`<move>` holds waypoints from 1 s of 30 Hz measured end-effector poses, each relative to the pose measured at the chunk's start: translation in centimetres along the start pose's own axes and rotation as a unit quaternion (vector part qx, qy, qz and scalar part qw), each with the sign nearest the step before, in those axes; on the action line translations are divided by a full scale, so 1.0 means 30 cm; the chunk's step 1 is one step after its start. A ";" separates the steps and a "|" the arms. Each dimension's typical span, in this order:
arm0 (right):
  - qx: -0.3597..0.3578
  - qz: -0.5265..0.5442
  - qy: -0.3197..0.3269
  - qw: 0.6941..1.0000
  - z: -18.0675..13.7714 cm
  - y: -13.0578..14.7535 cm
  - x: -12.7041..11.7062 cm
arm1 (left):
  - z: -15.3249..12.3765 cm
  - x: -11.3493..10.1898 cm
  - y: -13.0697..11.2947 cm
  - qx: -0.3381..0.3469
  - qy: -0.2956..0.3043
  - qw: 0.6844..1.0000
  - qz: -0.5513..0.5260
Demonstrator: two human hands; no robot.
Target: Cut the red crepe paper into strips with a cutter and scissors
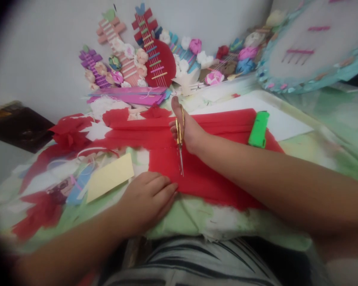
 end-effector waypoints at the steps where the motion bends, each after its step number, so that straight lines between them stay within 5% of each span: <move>1: 0.002 -0.003 0.000 1.000 0.001 -0.001 -0.001 | -0.001 0.001 0.000 0.000 -0.001 1.000 -0.001; 20: 0.046 -0.106 -0.059 0.991 -0.023 -0.019 0.012 | -0.004 -0.002 -0.007 0.003 -0.018 1.000 -0.026; 24: 0.086 -0.142 -0.064 0.984 -0.035 -0.015 0.012 | 0.005 -0.016 0.007 -0.055 -0.041 0.995 -0.077; 30: 0.115 -0.163 -0.054 0.978 -0.041 -0.008 0.013 | 0.016 0.006 0.067 -0.166 0.011 0.982 -0.085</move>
Point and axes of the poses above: each hand's wrist, its own z-axis towards the middle knuckle, its own x-axis out of the palm, y = z × x, the point moved 1 cm from there along z, towards the middle knuckle, and after that the axes turned 3 degrees about x, right-handed, at the moved point
